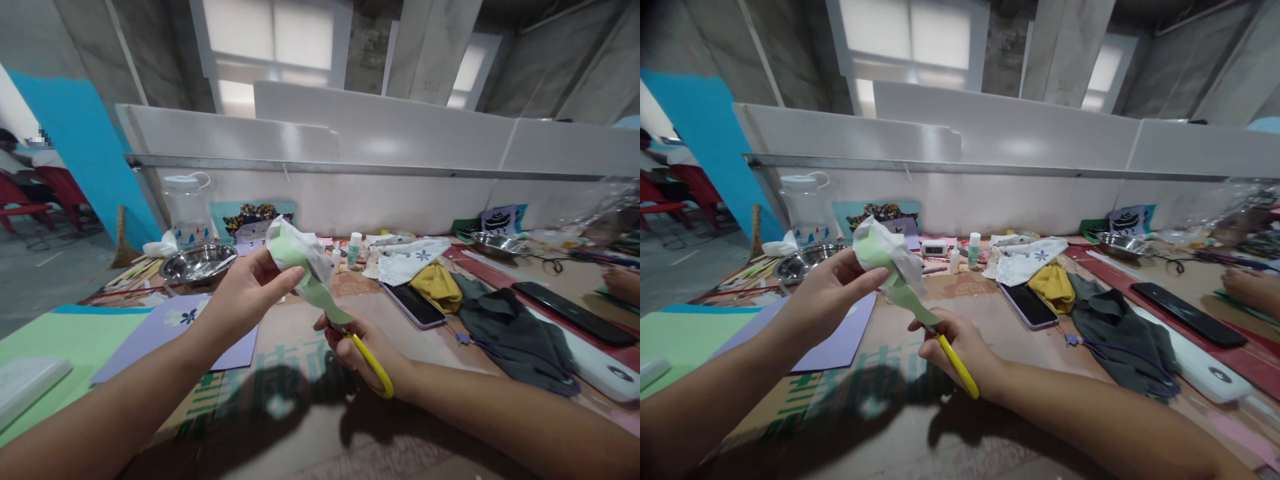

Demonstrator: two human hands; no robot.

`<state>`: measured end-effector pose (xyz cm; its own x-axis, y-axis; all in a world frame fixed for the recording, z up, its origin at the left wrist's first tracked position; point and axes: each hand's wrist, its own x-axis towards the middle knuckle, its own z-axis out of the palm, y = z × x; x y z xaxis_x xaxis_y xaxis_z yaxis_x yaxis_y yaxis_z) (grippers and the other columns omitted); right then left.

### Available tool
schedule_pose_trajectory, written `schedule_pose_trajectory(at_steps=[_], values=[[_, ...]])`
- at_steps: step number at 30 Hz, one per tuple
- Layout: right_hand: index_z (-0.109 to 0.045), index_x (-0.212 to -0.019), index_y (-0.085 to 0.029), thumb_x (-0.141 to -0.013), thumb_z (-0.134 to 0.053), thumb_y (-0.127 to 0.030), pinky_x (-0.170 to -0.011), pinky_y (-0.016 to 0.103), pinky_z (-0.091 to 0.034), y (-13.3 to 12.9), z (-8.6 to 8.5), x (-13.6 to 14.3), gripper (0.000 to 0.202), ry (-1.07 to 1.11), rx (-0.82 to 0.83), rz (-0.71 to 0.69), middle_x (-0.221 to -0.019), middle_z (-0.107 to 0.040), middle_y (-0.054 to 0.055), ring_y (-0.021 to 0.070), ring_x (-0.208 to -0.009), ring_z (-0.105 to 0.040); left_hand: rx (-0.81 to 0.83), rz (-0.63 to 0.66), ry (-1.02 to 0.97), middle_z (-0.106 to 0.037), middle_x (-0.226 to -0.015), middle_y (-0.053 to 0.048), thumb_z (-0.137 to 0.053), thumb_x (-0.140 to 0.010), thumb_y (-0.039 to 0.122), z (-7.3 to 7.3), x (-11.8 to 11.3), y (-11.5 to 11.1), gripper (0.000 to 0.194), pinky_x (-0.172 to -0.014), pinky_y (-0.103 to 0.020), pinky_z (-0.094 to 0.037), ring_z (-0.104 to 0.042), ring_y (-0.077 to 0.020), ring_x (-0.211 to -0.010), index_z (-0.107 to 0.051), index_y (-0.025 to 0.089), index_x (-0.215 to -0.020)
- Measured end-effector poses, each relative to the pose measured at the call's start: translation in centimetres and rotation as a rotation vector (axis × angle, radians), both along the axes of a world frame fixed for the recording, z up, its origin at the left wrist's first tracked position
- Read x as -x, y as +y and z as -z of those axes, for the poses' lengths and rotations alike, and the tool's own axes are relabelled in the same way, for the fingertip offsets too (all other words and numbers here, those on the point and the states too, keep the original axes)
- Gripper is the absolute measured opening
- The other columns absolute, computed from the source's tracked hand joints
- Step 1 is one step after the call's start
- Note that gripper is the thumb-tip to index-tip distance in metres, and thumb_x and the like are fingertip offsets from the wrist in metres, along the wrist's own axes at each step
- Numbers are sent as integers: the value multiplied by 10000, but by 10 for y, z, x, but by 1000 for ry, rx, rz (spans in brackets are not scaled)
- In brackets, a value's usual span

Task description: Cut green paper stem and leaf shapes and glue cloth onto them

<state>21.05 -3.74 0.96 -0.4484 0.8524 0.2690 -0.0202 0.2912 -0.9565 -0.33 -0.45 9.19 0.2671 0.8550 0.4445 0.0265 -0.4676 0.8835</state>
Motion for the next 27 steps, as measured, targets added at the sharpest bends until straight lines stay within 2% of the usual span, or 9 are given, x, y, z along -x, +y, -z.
schedule_pose_trajectory(at_steps=[4, 9, 27], values=[[-606, -1066, -178, -774, -665, -749, -488, 216, -260, 2, 3, -1, 644, 1, 8, -19, -702, -394, -53, 74, -543, -314, -4, -31, 17, -789, -879, -67, -778, -790, 461, -1, 0, -1, 316, -749, -349, -608, -736, -260, -841, -725, 188, -938], [-593, -1101, -166, -788, -636, -764, -488, 220, -270, 4, 6, -2, 677, 0, -4, -38, -698, -402, -50, 78, -550, -328, -34, -51, 106, -787, -873, -65, -739, -808, 395, -2, 0, -2, 214, -737, -329, -590, -724, -252, -826, -730, 188, -862], [-574, -1085, -166, -791, -612, -780, -487, 210, -292, 0, -4, -3, 682, -26, -35, -51, -733, -397, -48, 72, -555, -333, -13, -86, 114, -792, -952, -60, -709, -822, 380, -3, -2, -5, 223, -789, -329, -574, -722, -266, -909, -745, 182, -919]])
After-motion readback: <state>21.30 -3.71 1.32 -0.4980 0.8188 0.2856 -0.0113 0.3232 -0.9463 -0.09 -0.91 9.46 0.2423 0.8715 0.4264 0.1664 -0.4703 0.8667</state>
